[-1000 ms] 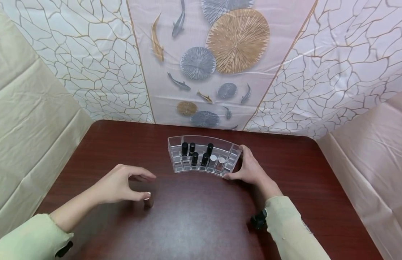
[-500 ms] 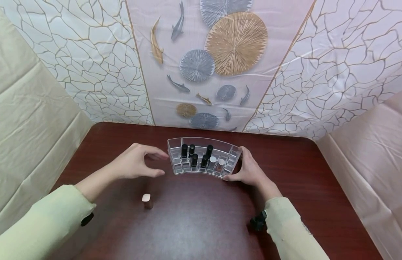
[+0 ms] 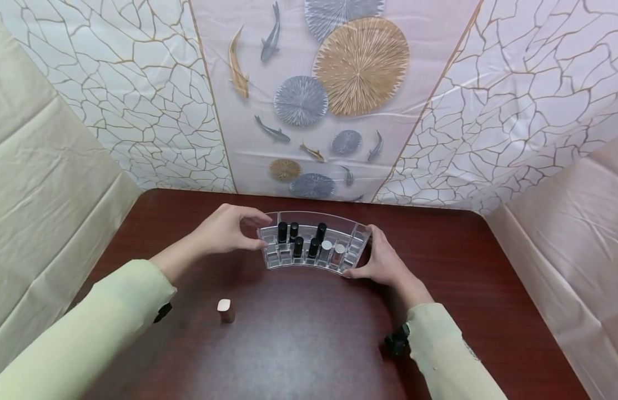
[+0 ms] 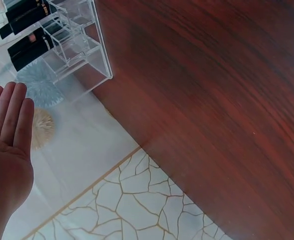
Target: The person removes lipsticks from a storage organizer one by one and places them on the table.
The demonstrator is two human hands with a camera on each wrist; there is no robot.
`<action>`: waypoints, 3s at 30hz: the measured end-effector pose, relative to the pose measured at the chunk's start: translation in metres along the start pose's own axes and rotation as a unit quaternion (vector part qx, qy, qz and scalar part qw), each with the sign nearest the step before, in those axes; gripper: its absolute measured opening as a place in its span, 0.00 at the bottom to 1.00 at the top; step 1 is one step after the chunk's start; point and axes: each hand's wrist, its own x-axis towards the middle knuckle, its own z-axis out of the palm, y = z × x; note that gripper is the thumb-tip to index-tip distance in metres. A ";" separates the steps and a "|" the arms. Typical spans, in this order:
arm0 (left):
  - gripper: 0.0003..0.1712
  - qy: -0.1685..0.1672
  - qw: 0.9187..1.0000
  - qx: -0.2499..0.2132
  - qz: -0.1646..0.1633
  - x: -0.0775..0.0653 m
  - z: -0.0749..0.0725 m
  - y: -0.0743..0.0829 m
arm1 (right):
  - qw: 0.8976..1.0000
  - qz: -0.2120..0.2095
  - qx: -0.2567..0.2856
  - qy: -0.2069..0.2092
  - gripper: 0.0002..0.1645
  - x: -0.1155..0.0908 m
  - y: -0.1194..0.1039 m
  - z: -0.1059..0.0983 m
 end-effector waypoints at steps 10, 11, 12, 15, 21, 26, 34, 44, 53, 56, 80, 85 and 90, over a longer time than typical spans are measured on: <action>0.28 -0.004 1.000 -0.014 -0.008 0.019 0.011 -0.008 | 1.000 0.000 0.003 0.003 0.78 0.000 0.000 0.000; 0.28 -0.003 1.000 -0.016 -0.011 0.021 0.013 -0.008 | 1.000 0.000 0.002 0.003 0.78 0.000 0.000 0.000; 0.28 -0.002 1.000 -0.016 -0.013 0.022 0.014 -0.009 | 1.000 0.001 0.001 0.003 0.78 0.000 0.000 0.000; 0.27 -0.001 1.000 -0.016 -0.016 0.026 0.017 -0.009 | 1.000 0.002 -0.001 0.002 0.79 0.000 0.000 0.000; 0.26 -0.009 1.000 -0.018 -0.020 0.032 0.022 -0.009 | 1.000 0.007 -0.001 -0.001 0.80 0.000 0.001 0.001; 0.26 -0.012 1.000 -0.012 -0.024 0.037 0.024 -0.009 | 1.000 0.006 -0.001 0.000 0.79 0.000 0.001 0.001; 0.24 -0.019 0.999 -0.016 -0.032 0.041 0.028 -0.012 | 1.000 0.003 0.000 0.001 0.78 0.000 0.001 0.001; 0.16 -0.007 1.000 -0.006 -0.013 0.044 0.034 -0.010 | 1.000 -0.003 0.004 0.004 0.77 0.000 0.000 0.002; 0.15 -0.004 1.000 -0.013 -0.019 0.044 0.032 -0.006 | 1.000 -0.010 0.010 0.005 0.76 0.000 0.001 0.002; 0.15 -0.001 1.000 -0.015 -0.017 0.043 0.029 -0.004 | 1.000 -0.009 0.008 0.007 0.77 0.000 0.001 0.002; 0.15 -0.012 0.999 -0.022 0.025 0.012 0.004 0.017 | 1.000 -0.006 0.002 0.008 0.76 -0.002 0.005 0.003; 0.14 -0.025 0.999 -0.034 0.026 -0.002 0.003 0.022 | 1.000 -0.009 0.004 0.010 0.75 -0.002 0.004 0.003; 0.14 -0.033 0.998 -0.054 0.024 -0.013 0.003 0.027 | 1.000 -0.012 0.005 0.013 0.76 -0.002 0.003 0.001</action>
